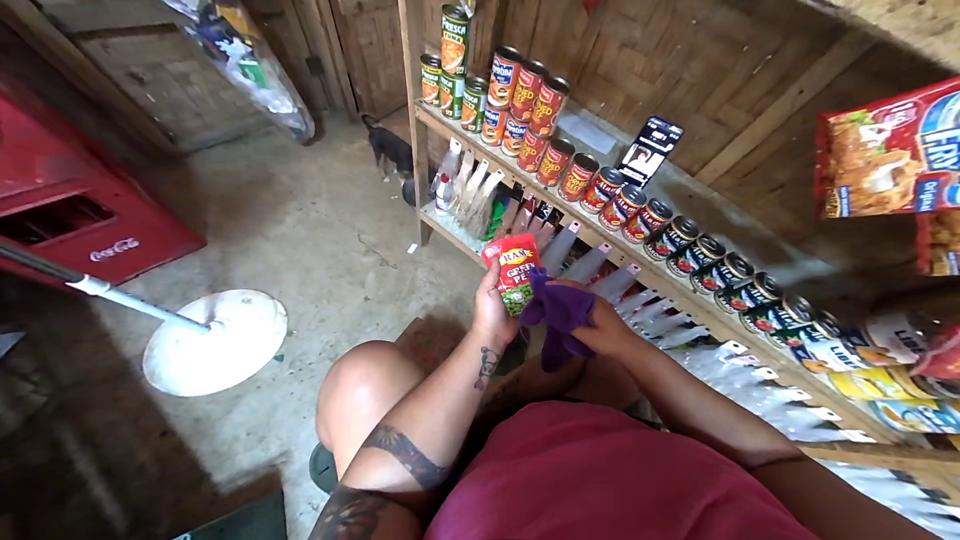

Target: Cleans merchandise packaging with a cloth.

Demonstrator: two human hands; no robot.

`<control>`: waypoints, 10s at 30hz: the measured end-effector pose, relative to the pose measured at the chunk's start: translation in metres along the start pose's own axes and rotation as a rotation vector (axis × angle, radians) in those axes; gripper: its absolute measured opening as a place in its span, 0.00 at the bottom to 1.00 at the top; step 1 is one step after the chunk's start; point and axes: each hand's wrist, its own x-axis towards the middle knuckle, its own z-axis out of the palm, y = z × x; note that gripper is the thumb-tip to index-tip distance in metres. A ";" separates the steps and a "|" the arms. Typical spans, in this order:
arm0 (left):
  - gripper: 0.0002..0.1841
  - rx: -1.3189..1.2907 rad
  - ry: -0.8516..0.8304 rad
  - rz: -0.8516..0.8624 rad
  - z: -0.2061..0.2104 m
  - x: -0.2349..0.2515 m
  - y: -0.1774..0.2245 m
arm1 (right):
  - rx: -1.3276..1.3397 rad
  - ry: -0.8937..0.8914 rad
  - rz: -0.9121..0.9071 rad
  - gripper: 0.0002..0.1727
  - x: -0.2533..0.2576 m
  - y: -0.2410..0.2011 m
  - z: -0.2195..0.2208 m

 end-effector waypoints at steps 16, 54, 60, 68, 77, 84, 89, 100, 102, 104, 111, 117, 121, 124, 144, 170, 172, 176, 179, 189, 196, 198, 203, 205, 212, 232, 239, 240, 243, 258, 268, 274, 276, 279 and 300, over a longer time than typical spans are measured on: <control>0.31 0.008 0.063 0.039 0.003 -0.002 0.004 | 0.097 0.010 0.063 0.31 -0.003 0.002 0.005; 0.31 0.047 0.011 0.007 0.003 -0.001 -0.005 | 0.026 0.142 0.224 0.29 0.006 0.002 -0.045; 0.30 0.155 -0.096 -0.103 0.007 -0.009 -0.019 | -0.038 0.214 0.109 0.23 0.009 -0.011 -0.020; 0.31 0.154 -0.080 -0.047 0.001 -0.006 -0.020 | -0.190 0.083 -0.028 0.30 0.006 0.003 0.013; 0.28 0.032 0.009 -0.028 -0.003 -0.001 -0.017 | -0.108 0.010 -0.024 0.35 -0.001 0.003 0.014; 0.27 -0.017 0.027 0.018 -0.002 0.000 -0.012 | -0.063 -0.002 -0.029 0.33 -0.001 0.001 0.015; 0.29 -0.032 0.035 0.072 -0.004 0.003 -0.011 | -0.043 -0.011 -0.014 0.32 -0.002 0.000 0.016; 0.33 0.009 0.056 0.155 -0.004 0.002 -0.002 | -0.016 -0.026 0.024 0.31 -0.007 0.000 0.018; 0.33 -0.010 0.039 0.165 -0.005 0.004 0.000 | 0.003 -0.026 0.010 0.31 -0.008 0.003 0.018; 0.32 -0.067 0.033 0.187 -0.005 0.007 -0.001 | 0.017 -0.054 0.011 0.30 -0.007 0.003 0.015; 0.30 -0.058 0.081 0.167 -0.004 0.010 0.000 | -0.056 -0.041 0.107 0.27 0.004 0.004 -0.018; 0.30 0.143 0.013 0.036 -0.004 0.000 -0.018 | 0.010 0.015 -0.004 0.39 0.003 -0.010 -0.001; 0.27 0.147 -0.052 -0.012 -0.007 -0.011 -0.020 | -0.268 -0.141 -0.140 0.45 -0.001 -0.018 0.029; 0.28 0.107 -0.116 -0.033 -0.007 -0.010 -0.021 | -0.240 -0.117 -0.143 0.42 0.000 -0.012 0.031; 0.31 0.163 -0.059 -0.147 0.007 -0.017 -0.033 | -0.256 0.063 0.008 0.39 0.017 0.003 0.027; 0.34 0.056 -0.062 -0.138 -0.002 -0.007 -0.024 | -0.277 -0.019 -0.123 0.38 0.004 0.001 0.038; 0.34 0.034 -0.068 -0.147 -0.002 -0.008 -0.022 | -0.279 -0.015 -0.156 0.38 0.004 0.001 0.037; 0.35 0.049 -0.039 -0.118 0.003 -0.010 -0.014 | -0.259 0.004 -0.235 0.37 0.004 0.006 0.036; 0.34 0.070 -0.009 -0.071 0.004 -0.008 -0.011 | -0.239 -0.007 -0.275 0.38 0.004 0.008 0.034; 0.32 0.009 -0.021 -0.029 0.006 -0.004 -0.014 | -0.381 0.155 -0.351 0.30 0.004 0.013 0.028; 0.31 -0.005 -0.050 0.016 0.006 -0.004 -0.016 | -0.242 0.250 -0.176 0.26 0.002 0.013 0.030; 0.31 -0.009 -0.053 0.023 0.008 -0.006 -0.016 | -0.192 0.268 -0.143 0.26 0.002 0.014 0.031; 0.31 0.007 -0.068 0.078 0.006 -0.007 -0.019 | -0.052 0.339 -0.106 0.23 0.003 0.019 0.037; 0.30 0.011 -0.104 0.105 0.005 -0.008 -0.020 | -0.004 0.350 -0.074 0.23 0.004 0.019 0.038; 0.31 0.023 -0.079 0.135 0.006 -0.011 -0.023 | 0.184 0.338 0.080 0.30 0.004 0.023 0.042; 0.26 0.222 -0.173 0.165 0.003 -0.011 -0.028 | 0.572 0.589 0.324 0.25 0.001 0.012 0.052; 0.23 0.298 -0.052 0.093 0.006 -0.010 -0.029 | 0.518 0.551 0.294 0.28 -0.001 0.023 0.048; 0.23 0.283 -0.030 0.076 0.007 -0.009 -0.028 | 0.513 0.544 0.270 0.28 -0.002 0.025 0.049; 0.23 0.219 0.036 0.031 0.009 -0.008 -0.026 | 0.475 0.569 0.231 0.26 -0.003 0.026 0.049; 0.19 0.145 -0.133 0.059 0.007 -0.010 -0.035 | 0.607 0.686 0.468 0.11 0.005 0.013 0.040; 0.20 0.108 -0.136 0.117 0.006 -0.014 -0.038 | 1.019 0.544 0.699 0.14 0.002 0.015 0.048; 0.18 0.146 -0.170 0.112 0.006 -0.015 -0.032 | 1.040 0.516 0.696 0.10 0.000 0.006 0.041; 0.18 0.161 -0.177 0.113 0.007 -0.015 -0.031 | 1.044 0.535 0.699 0.10 0.001 0.005 0.040; 0.18 0.274 -0.167 0.162 0.006 -0.015 -0.031 | 1.043 0.534 0.665 0.10 0.001 0.007 0.040; 0.31 0.455 -0.136 -0.011 0.003 -0.004 -0.032 | 0.644 0.820 0.524 0.17 0.016 -0.012 -0.005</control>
